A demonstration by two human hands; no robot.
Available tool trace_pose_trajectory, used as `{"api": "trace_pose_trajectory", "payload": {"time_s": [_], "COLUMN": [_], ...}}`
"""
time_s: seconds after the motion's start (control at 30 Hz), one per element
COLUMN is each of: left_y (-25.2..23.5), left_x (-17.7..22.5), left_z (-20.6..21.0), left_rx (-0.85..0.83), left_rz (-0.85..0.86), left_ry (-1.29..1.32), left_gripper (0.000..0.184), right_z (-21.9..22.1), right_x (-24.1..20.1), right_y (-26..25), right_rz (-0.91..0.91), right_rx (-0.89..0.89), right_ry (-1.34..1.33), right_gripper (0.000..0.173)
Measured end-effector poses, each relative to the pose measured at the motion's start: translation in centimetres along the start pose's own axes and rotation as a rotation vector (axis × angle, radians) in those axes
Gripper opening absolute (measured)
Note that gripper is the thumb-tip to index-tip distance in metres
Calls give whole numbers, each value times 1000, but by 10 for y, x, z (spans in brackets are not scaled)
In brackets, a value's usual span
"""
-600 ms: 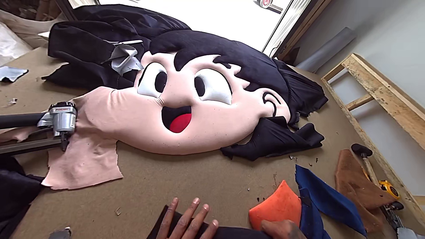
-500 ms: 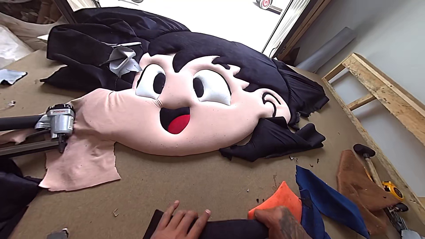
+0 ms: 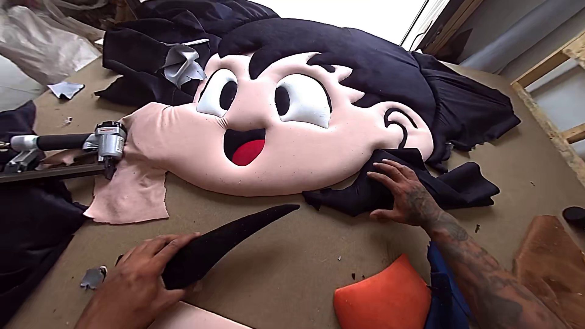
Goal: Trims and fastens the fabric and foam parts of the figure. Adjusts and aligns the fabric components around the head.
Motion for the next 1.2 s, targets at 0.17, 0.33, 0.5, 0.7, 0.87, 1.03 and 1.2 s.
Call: {"api": "trace_pose_trajectory", "payload": {"time_s": [0.17,0.33,0.5,0.7,0.87,1.03,1.2], "left_y": [0,-11,-10,-27,-58,-88,-98], "left_x": [14,29,35,61,95,123,149], "left_z": [14,13,12,23,33,33,14], "left_rx": [45,49,77,-108,49,47,60], "left_rz": [-33,-53,-53,-29,14,37,190], "left_ry": [-15,-30,-14,75,-12,-22,-63], "left_gripper": [101,98,100,97,96,90,77], "right_z": [14,22,18,22,23,24,1], "right_x": [18,14,8,9,7,10,15], "right_y": [-7,-9,4,32,41,41,34], "right_rz": [-130,-219,-189,-160,-184,-206,-47], "right_rx": [-42,38,66,42,46,67,158], "right_ry": [9,-2,-19,-28,-52,-79,-415], "right_gripper": [122,117,109,109,108,110,99]}}
Point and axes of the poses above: each hand's wrist, its own y-axis away from the middle knuckle, its own z-axis out of the palm, x = y × z, the point moved 9 cm from there along -y, towards the middle knuckle, and after that the axes turned 2 degrees about -x, right-handed, at the moved point
